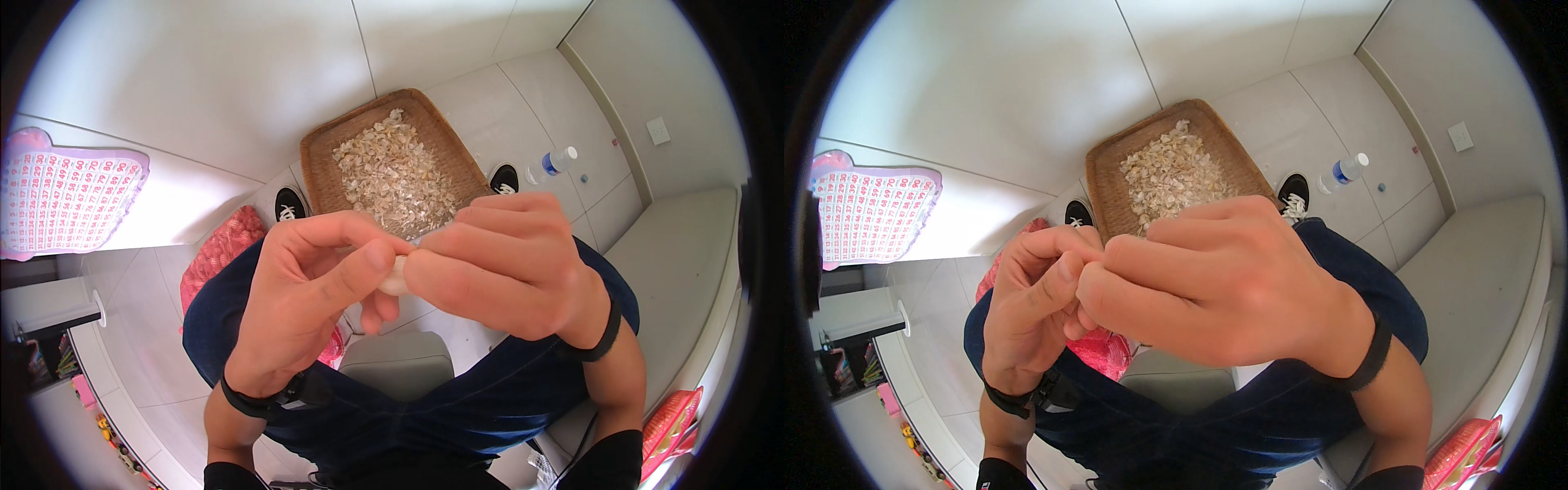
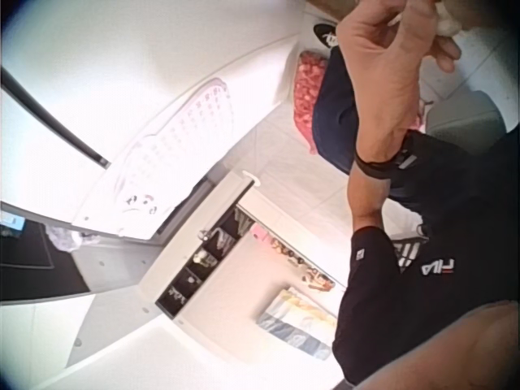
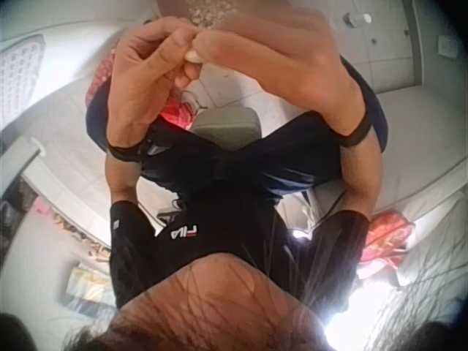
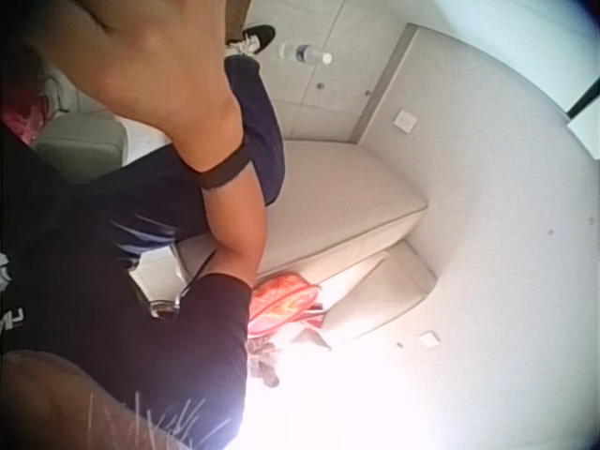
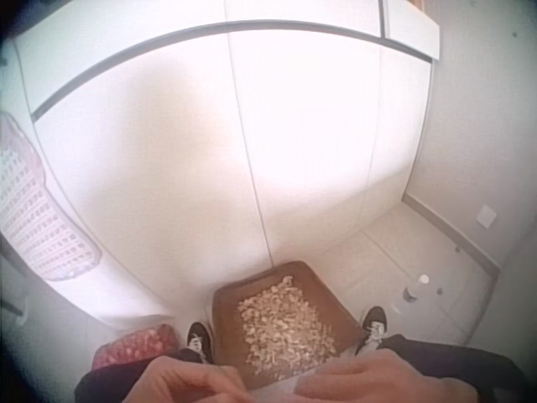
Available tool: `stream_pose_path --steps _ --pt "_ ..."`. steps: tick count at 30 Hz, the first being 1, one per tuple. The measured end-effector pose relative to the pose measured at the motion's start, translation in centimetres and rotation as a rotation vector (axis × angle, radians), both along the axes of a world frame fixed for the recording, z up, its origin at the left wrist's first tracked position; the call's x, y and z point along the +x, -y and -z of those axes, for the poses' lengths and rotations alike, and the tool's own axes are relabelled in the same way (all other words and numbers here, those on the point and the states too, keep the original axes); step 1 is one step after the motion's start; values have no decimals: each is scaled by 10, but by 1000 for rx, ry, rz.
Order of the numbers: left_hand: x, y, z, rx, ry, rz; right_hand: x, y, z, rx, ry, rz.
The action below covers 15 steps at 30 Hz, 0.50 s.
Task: The person takes garlic bulbs from a mesh bag, breaks them into cloves, and peels the skin off individual cloves by hand, discarding the skins into a wooden tray.
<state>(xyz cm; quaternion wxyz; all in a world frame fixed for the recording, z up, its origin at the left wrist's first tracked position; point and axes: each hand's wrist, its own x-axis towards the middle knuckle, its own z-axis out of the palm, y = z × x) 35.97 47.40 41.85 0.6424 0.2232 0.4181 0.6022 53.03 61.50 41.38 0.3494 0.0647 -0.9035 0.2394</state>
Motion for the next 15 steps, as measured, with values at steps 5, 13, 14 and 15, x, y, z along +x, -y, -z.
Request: stream_pose_path --steps 5,13,14,15 --pt "4 0 1 67 -28 -91 -3 1 4 -218 -40 26" --pt "8 -4 10 308 -406 -196 -3 11 -6 -548 64 115" --pt "8 -3 10 334 -467 -207 -2 10 -7 -559 94 114" --pt "8 -3 10 360 -527 -219 -2 10 -8 -569 124 112"
